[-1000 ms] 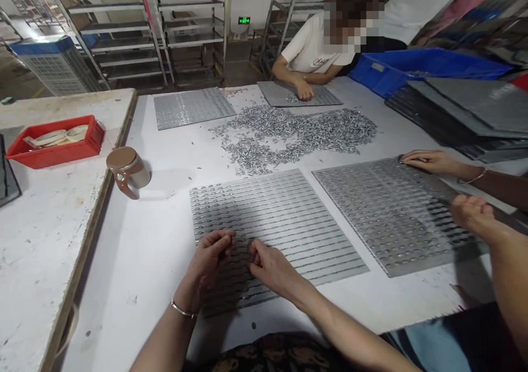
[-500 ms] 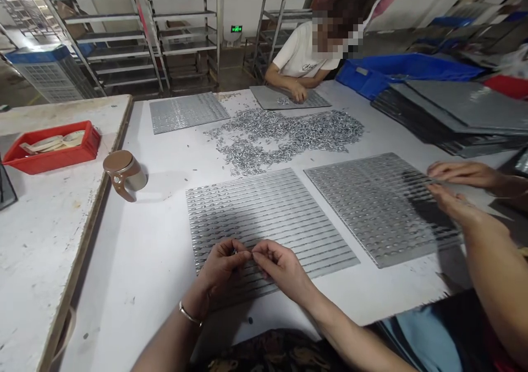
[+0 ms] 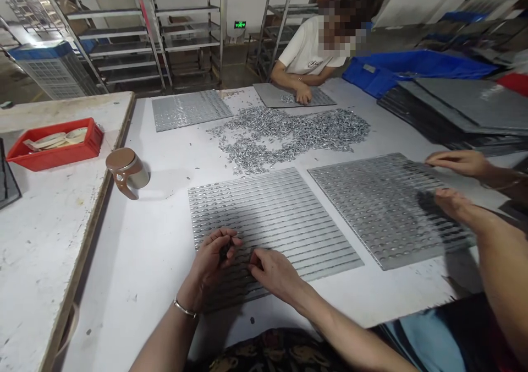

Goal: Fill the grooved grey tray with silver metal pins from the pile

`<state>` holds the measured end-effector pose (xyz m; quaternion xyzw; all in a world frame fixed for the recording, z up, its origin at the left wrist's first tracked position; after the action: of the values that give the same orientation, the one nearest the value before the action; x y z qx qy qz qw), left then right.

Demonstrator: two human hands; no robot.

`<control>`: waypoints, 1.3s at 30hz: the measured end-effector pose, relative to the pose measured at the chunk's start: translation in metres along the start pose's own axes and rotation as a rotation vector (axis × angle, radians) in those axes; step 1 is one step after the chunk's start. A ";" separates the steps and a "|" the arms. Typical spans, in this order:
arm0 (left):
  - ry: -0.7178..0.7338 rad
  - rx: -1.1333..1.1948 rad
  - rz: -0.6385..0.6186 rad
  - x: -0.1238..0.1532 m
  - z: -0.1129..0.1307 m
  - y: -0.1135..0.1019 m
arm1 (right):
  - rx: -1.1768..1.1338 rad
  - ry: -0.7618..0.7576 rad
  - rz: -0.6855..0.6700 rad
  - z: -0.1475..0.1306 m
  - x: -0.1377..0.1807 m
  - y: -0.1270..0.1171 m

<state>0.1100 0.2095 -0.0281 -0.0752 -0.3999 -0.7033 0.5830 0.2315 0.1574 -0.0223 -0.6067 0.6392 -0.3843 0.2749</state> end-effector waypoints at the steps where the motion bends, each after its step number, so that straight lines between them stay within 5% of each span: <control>1: -0.001 -0.008 -0.020 0.000 -0.002 0.003 | -0.005 0.016 0.002 0.001 0.000 -0.002; 5: -0.014 -0.123 -0.081 0.006 -0.012 0.014 | -0.166 -0.009 0.143 -0.006 0.002 -0.032; 8: 0.018 -0.213 -0.124 0.015 -0.016 0.023 | -0.264 -0.225 0.335 -0.032 0.010 -0.069; 11: 0.023 -0.257 -0.119 0.020 -0.023 0.025 | -0.227 -0.448 0.303 -0.059 0.020 -0.075; 14: 0.003 -0.341 -0.097 0.022 -0.033 0.022 | -0.138 -0.502 0.228 -0.066 0.025 -0.066; 22: -0.054 -0.368 -0.166 0.025 -0.044 0.029 | -0.257 -0.340 0.194 -0.046 0.023 -0.056; 30: -0.057 -0.321 -0.245 0.028 -0.028 0.035 | -0.464 -0.165 0.380 -0.025 0.014 -0.076; 39: 0.118 -0.510 -0.220 0.028 -0.014 0.033 | -0.837 0.229 0.058 0.000 0.010 -0.036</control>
<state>0.1358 0.1793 -0.0055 -0.1344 -0.1813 -0.8433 0.4878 0.2508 0.1491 0.0091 -0.6012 0.7831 -0.1487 -0.0568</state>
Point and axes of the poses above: each hand's wrist, its own x-axis away from the middle knuckle, its own y-axis out of the palm, z = x × y, the point moved 10 cm from there along -x, towards the middle knuckle, and after that the axes turned 11 degrees about z, right-handed, at the moved point
